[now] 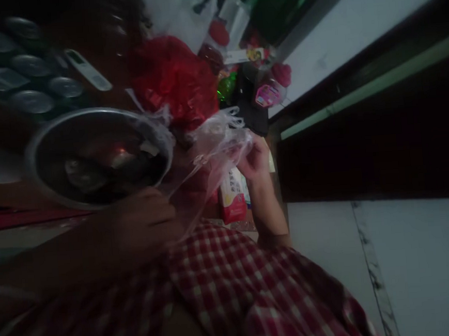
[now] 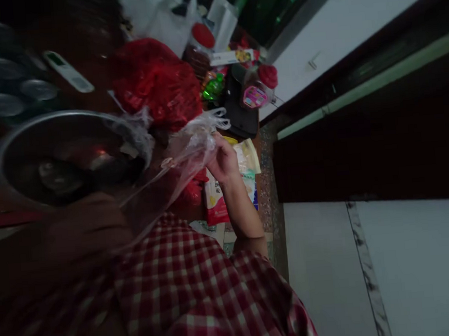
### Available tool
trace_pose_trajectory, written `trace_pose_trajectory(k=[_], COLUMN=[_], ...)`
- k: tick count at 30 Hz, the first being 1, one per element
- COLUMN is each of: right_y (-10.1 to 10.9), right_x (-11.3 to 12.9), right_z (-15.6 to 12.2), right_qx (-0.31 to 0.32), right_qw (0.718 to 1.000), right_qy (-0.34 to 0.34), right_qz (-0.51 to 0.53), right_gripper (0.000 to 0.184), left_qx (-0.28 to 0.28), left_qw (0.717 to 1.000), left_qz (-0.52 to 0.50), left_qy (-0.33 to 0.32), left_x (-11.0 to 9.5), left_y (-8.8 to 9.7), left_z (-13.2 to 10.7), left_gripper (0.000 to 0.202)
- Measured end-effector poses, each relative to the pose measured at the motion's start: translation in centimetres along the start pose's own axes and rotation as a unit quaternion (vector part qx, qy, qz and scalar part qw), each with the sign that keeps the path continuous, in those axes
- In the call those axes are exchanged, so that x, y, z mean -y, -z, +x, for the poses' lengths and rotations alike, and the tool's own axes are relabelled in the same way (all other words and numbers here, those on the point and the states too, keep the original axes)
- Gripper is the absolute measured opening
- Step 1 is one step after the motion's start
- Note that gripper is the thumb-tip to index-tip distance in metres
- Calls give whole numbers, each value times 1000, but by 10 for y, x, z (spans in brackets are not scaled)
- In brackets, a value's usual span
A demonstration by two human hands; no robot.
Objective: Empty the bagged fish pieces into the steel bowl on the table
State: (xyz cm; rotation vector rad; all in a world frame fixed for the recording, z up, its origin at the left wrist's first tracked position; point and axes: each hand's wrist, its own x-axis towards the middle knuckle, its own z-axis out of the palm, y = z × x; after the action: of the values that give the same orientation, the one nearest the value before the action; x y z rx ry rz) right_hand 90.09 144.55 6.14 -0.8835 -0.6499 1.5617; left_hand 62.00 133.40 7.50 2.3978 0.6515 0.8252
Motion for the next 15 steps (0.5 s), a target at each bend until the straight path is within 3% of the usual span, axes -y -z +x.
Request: trace_pose_trajectory(k=[3, 5, 8, 10, 12, 14, 15], right_y=[38, 62, 84, 89, 89, 87, 85], right_x=[-3, -11, -24, -29, -32, -32, -32], right_z=[-8, -16, -29, -34, -37, -36, -35], right_qx=[-89, -145, -181, -175, -167, -161, -157], right_qw=[994, 984, 976, 978, 978, 977, 977], right_qy=[-55, -96, -118, -115, -118, -130, -136], right_qz=[-16, -31, -18, 1, 23, 42, 46], right_gripper=[13, 13, 11, 10, 10, 13, 17], left_qx=[121, 193, 258, 227, 154, 104, 104], left_qw=[989, 979, 963, 971, 985, 985, 976], left_qz=[-18, -39, -70, -67, -32, 33, 66], left_qy=[-85, -53, 9, 30, 64, 137, 179], left_x=[18, 25, 29, 34, 47, 64, 73], left_y=[-40, -59, -64, -59, -56, -62, -69], left_z=[25, 37, 48, 56, 64, 71, 74], left_gripper=[34, 35, 38, 40, 40, 38, 37])
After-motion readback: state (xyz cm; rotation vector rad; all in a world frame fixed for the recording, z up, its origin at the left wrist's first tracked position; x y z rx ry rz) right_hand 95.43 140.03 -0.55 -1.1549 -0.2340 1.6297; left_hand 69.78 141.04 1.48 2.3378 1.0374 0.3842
